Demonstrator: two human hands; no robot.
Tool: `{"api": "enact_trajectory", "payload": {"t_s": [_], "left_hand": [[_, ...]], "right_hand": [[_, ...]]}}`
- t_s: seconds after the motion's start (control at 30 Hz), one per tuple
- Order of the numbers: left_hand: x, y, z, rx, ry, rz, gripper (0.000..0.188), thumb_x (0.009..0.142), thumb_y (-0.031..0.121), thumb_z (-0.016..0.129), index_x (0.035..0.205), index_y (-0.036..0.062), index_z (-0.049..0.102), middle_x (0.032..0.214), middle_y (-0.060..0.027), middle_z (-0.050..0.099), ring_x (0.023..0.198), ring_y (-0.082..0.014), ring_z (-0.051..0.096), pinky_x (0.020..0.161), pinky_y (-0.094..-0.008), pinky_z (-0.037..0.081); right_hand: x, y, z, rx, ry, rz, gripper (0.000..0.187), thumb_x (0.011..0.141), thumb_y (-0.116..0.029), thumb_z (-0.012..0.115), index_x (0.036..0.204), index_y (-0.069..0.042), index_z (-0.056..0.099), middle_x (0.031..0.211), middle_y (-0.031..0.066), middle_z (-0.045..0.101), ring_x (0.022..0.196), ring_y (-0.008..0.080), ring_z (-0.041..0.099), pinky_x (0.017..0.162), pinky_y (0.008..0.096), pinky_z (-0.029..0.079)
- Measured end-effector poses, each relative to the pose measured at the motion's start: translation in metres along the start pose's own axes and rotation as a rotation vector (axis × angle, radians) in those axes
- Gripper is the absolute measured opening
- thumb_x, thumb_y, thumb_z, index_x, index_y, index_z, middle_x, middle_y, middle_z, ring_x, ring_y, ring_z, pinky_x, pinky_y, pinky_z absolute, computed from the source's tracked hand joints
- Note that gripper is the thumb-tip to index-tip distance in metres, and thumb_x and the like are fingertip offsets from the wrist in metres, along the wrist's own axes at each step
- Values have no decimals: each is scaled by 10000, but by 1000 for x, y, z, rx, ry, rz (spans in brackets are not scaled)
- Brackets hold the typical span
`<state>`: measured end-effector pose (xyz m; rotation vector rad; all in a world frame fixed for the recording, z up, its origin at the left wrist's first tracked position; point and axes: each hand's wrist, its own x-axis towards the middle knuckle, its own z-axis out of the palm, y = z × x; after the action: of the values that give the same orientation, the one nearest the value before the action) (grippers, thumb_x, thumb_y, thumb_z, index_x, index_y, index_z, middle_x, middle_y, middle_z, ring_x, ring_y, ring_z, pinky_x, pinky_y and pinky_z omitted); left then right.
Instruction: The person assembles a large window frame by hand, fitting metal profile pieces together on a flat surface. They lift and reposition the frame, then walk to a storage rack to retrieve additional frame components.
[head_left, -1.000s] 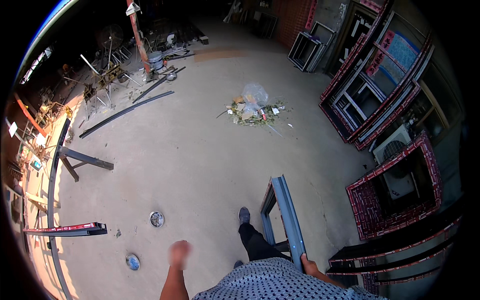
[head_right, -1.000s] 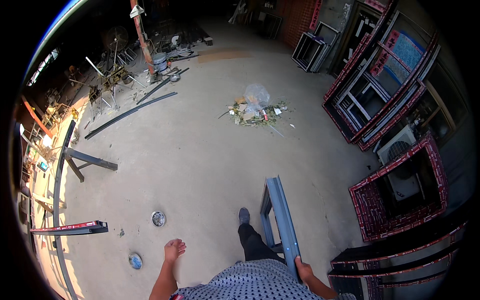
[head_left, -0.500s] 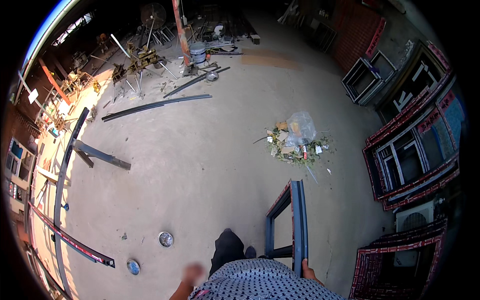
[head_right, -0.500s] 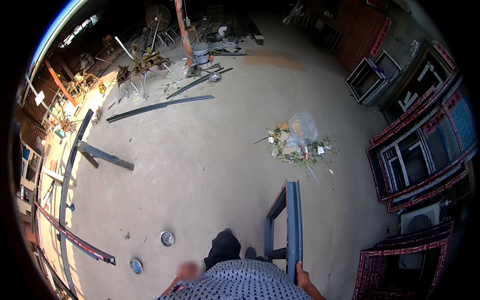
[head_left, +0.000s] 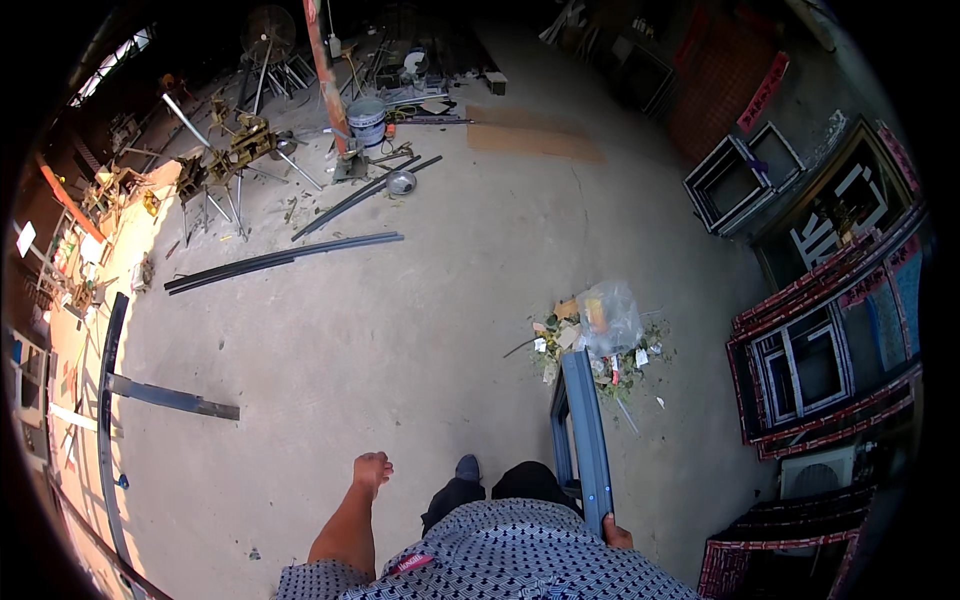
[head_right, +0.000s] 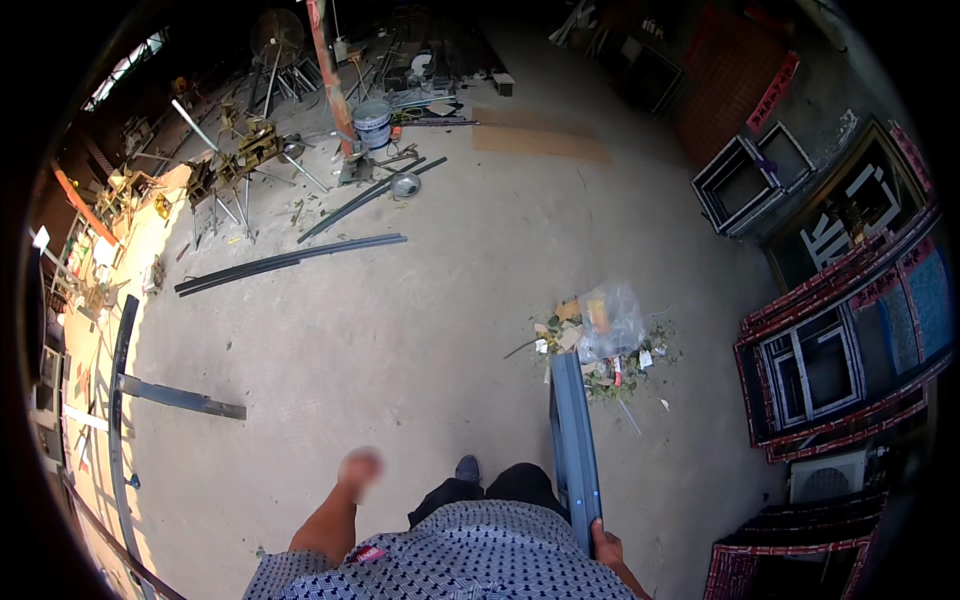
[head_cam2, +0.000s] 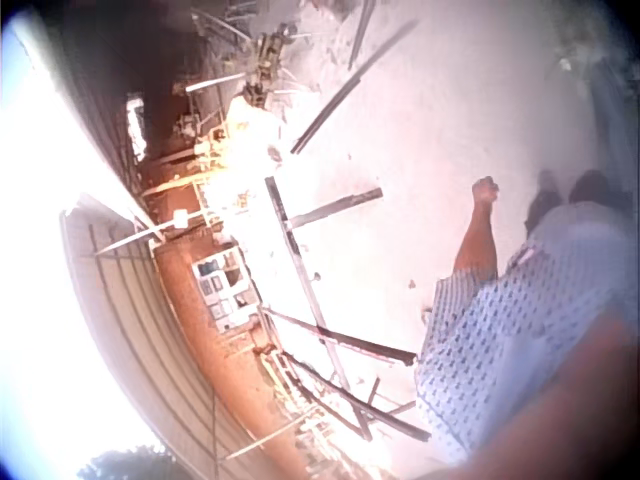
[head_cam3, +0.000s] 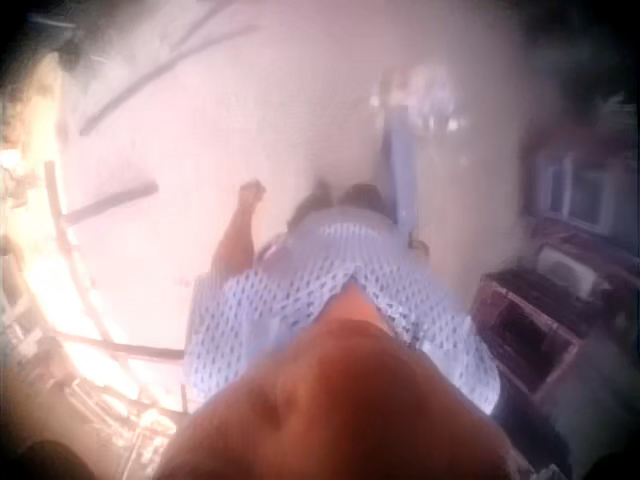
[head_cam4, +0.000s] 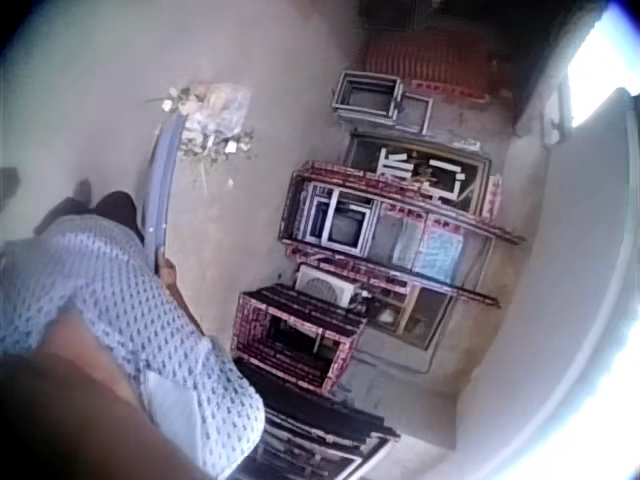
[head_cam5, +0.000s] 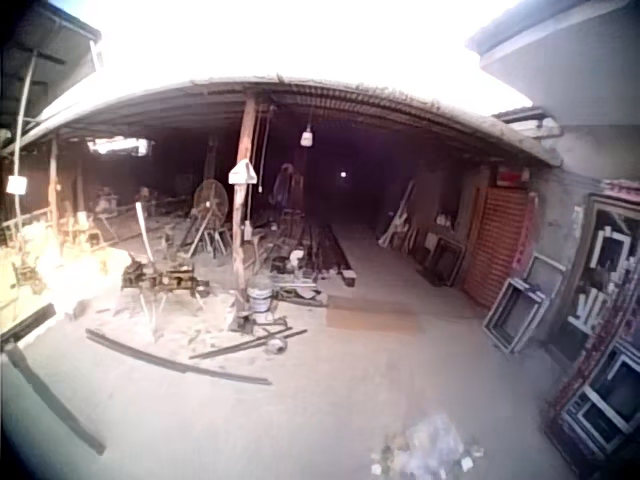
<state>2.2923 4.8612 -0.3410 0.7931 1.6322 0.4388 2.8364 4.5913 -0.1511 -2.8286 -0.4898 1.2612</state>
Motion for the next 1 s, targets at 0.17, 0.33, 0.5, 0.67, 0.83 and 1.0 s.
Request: {"api": "enact_trajectory", "payload": {"t_s": [0.17,0.33,0.5,0.67,0.83,1.0], "left_hand": [[56,261,27,-237,34,41,281,1007,256,634,1135,11,685,1002,-90,747,882,-177,723,770,-330,569],[141,333,51,-157,-10,6,295,1019,264,639,1163,11,687,1031,-99,757,903,-176,727,794,-334,568],[250,173,-21,665,-14,1010,175,913,204,721,780,111,654,750,-37,621,672,-211,623,603,-393,500],[304,205,4,320,-52,763,178,816,130,794,733,135,636,714,-52,597,621,-217,591,566,-412,489],[407,296,9,219,-96,1158,157,833,135,792,764,115,652,735,-50,605,627,-221,590,579,-417,506],[511,506,-6,824,-96,948,142,852,178,769,831,67,683,854,-86,700,725,-263,667,658,-414,562]], "right_hand": [[-1,-159,-46,133,6,-112,992,986,-823,361,1311,57,685,1356,335,655,1379,435,569,1148,439,428],[98,-262,-36,151,125,-228,986,990,-809,388,1438,41,610,1443,313,618,1430,428,532,1170,437,411],[139,-442,-89,224,16,-233,1058,956,-862,404,1414,66,627,1407,311,638,1370,409,576,1143,422,430],[126,-622,-171,233,-37,-157,1174,910,-923,424,1350,143,643,1325,283,683,1245,305,645,1077,384,464],[174,-746,-191,338,-13,-182,1142,925,-881,485,1480,115,542,1438,242,627,1295,283,612,1107,375,444],[260,-843,-194,356,-33,-124,1020,985,-801,484,1535,58,504,1480,210,599,1333,288,577,1145,380,408]]}}
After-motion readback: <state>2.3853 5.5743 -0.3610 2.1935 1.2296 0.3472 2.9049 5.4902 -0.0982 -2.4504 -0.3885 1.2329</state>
